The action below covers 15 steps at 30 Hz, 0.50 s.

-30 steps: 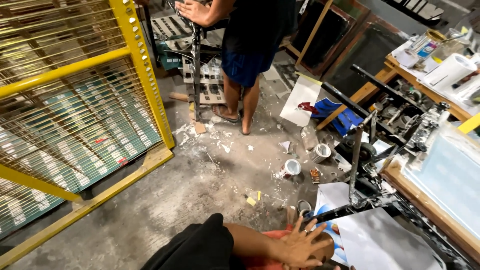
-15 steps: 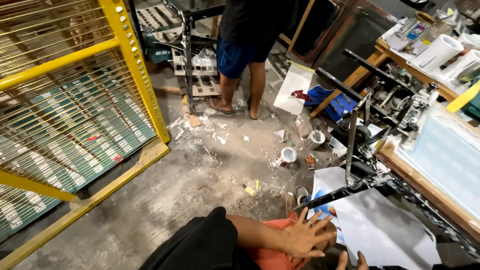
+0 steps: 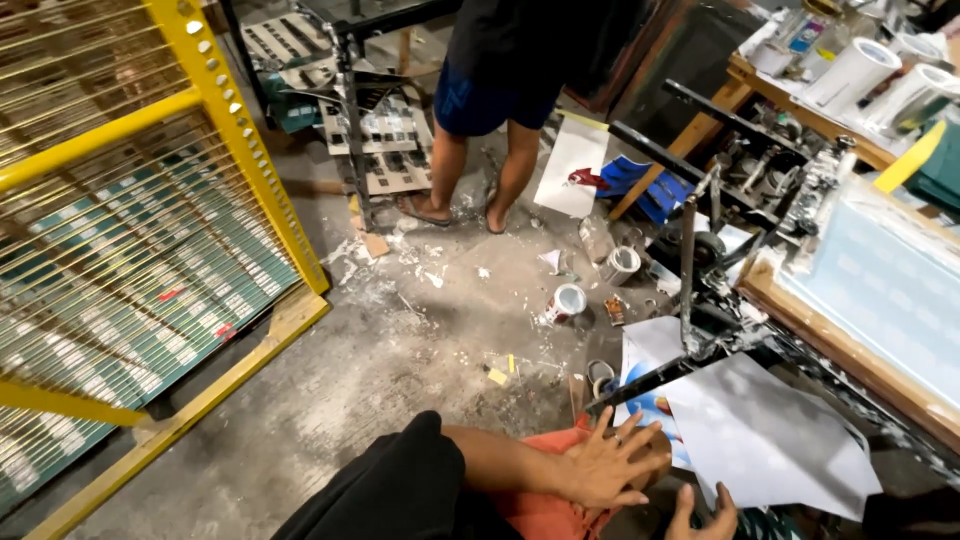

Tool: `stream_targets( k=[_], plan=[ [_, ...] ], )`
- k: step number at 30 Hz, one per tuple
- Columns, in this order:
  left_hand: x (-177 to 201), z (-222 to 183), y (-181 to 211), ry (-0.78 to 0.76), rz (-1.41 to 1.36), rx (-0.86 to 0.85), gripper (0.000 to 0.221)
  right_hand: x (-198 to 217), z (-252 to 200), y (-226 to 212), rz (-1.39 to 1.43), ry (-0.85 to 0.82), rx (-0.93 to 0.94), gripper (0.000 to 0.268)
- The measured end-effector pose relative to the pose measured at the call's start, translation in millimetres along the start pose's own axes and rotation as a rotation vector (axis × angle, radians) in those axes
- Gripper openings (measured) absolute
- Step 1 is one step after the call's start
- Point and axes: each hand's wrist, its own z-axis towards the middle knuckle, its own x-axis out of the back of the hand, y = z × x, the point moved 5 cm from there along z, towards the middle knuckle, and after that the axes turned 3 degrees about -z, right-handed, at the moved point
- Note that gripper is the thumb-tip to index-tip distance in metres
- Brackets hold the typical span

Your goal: Manually taking printed sheets from a screen printing press and placing them onto a drying rack.

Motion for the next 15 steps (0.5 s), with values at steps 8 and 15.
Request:
stream_targets(
  k=[8, 15],
  plan=[
    [64.6, 17.9, 19.8, -0.126, -0.249, -0.017, 0.081, 41.4, 10.0, -78.8, -0.047, -0.049, 0.031, 0.057],
    [45.0, 47.3, -0.2, -0.143, 0.009, -0.077, 0.081, 61.3, 17.4, -100.1, -0.052, 0.023, -0.066, 0.062]
  ],
)
